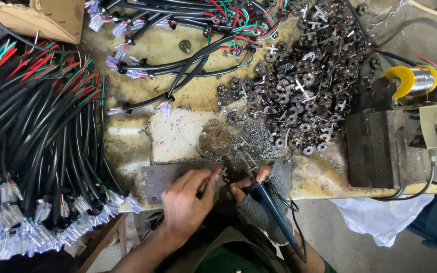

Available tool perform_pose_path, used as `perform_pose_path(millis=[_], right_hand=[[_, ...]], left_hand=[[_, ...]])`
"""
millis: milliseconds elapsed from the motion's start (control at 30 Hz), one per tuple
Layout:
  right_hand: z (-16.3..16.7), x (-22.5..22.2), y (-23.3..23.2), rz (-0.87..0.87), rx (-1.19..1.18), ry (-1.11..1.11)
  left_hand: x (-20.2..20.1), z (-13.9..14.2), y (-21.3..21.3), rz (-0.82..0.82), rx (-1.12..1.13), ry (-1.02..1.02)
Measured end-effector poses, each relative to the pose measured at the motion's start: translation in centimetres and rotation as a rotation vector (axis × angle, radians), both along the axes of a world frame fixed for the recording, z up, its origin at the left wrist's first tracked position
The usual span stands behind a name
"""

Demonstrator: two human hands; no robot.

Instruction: The person solders wire ends to small terminal components at a workbench. They hold a wire in one hand and a soldering iron in the other, apply solder, then set the finished assembly aside and pick up the next wire, repeating the cycle.

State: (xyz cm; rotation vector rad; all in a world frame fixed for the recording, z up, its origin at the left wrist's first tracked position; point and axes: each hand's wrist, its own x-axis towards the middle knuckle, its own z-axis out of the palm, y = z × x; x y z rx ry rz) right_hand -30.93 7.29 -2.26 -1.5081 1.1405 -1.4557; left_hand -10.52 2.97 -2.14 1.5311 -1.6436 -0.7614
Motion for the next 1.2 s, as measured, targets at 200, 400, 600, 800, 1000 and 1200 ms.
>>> perform_pose_path(millis=[200, 400, 600, 800, 1000, 1200], right_hand=[[-5.5, 1.6, -1.3, -0.063, 0.138, 0.159], [-6.2, 0.4, 0.2, -0.014, 0.321, 0.413], [-4.6, 1.6, -0.6, 0.015, 0.421, 0.009], [-6.3, -0.5, 2.0, -0.221, 0.254, 0.386], [-8.5, -1.2, 3.9, -0.187, 0.023, 0.378], [-10.1, -2.7, 4.5, 0.025, 0.175, 0.288]], left_hand=[[-0.1, -1.9, -1.9, 0.105, -0.027, -0.161], [-1.8, -1.8, -2.5, 0.128, -0.024, -0.222], [0.0, -0.9, -1.8, -0.122, 0.294, -0.024], [-0.1, -1.9, 0.9, -0.144, 0.175, 0.07], [0.3, -1.2, 0.9, -0.117, 0.202, 0.014], [0.3, -1.5, 0.2, -0.126, 0.226, -0.015]])
